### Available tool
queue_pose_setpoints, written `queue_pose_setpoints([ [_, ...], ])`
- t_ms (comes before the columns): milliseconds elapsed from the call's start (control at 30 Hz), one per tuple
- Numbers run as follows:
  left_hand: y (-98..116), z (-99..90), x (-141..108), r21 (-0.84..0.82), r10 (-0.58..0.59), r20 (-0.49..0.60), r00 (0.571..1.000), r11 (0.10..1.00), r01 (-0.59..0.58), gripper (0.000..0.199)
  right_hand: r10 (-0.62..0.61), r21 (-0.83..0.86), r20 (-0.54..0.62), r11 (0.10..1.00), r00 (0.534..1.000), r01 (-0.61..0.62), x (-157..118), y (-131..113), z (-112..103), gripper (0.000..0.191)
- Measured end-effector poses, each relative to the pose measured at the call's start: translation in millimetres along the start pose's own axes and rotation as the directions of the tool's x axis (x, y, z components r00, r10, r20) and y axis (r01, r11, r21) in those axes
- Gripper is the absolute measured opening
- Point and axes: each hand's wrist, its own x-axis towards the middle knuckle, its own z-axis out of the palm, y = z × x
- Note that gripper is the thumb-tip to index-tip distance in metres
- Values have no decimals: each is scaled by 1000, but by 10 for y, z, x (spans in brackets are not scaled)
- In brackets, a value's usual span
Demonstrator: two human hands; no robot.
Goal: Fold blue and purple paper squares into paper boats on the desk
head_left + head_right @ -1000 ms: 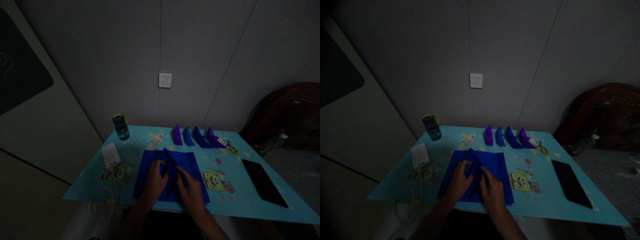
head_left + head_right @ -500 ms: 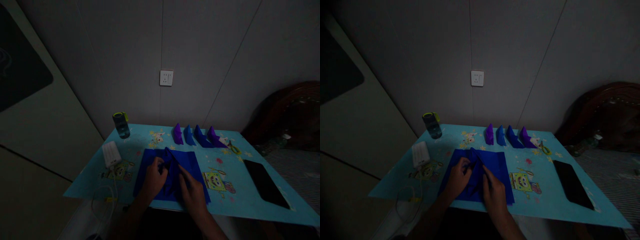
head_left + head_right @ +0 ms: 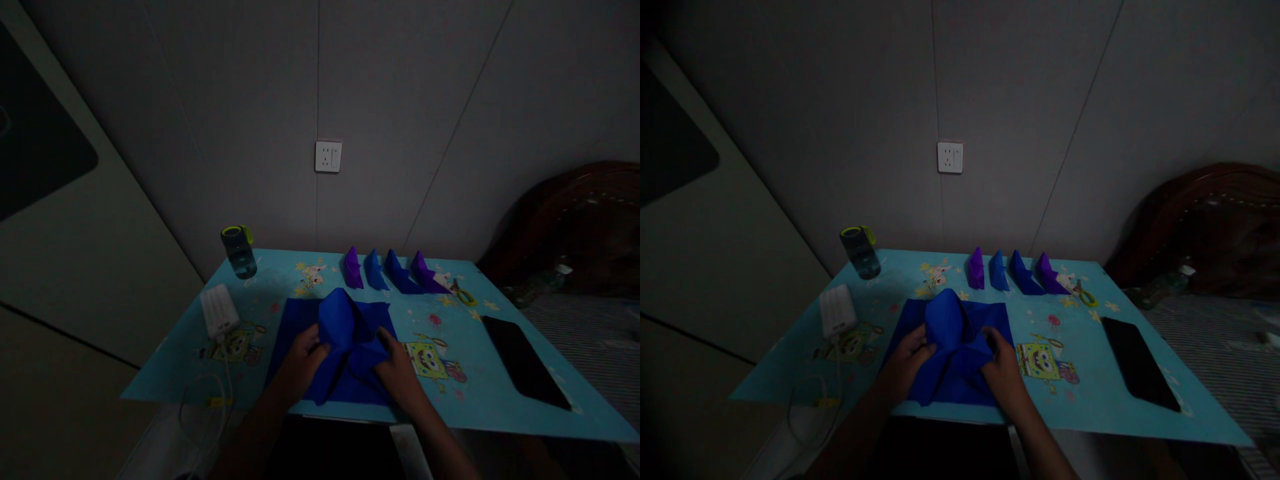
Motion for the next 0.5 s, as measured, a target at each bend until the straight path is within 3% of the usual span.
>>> queue_pose_setpoints([
  [133, 10, -66, -20, -116, -53, -17, 998, 992, 50, 44, 61, 83, 77, 994, 995, -68, 8, -60, -70, 29],
  [233, 5, -162, -23, -201, -91, -149, 985, 978, 60, 53, 129, 180, 84, 973, 988, -143, 10, -17, -128, 33],
  [367, -9, -261, -37, -259, -134, -336, 932, 965, 46, 74, 267, 407, 106, 867, 958, -287, 9, 30, -187, 45],
  [500, 20, -279, -65, -197, -121, -325, 938, 979, 58, 82, 287, 456, 82, 841, 955, -292, 27, 55, -255, 48],
])
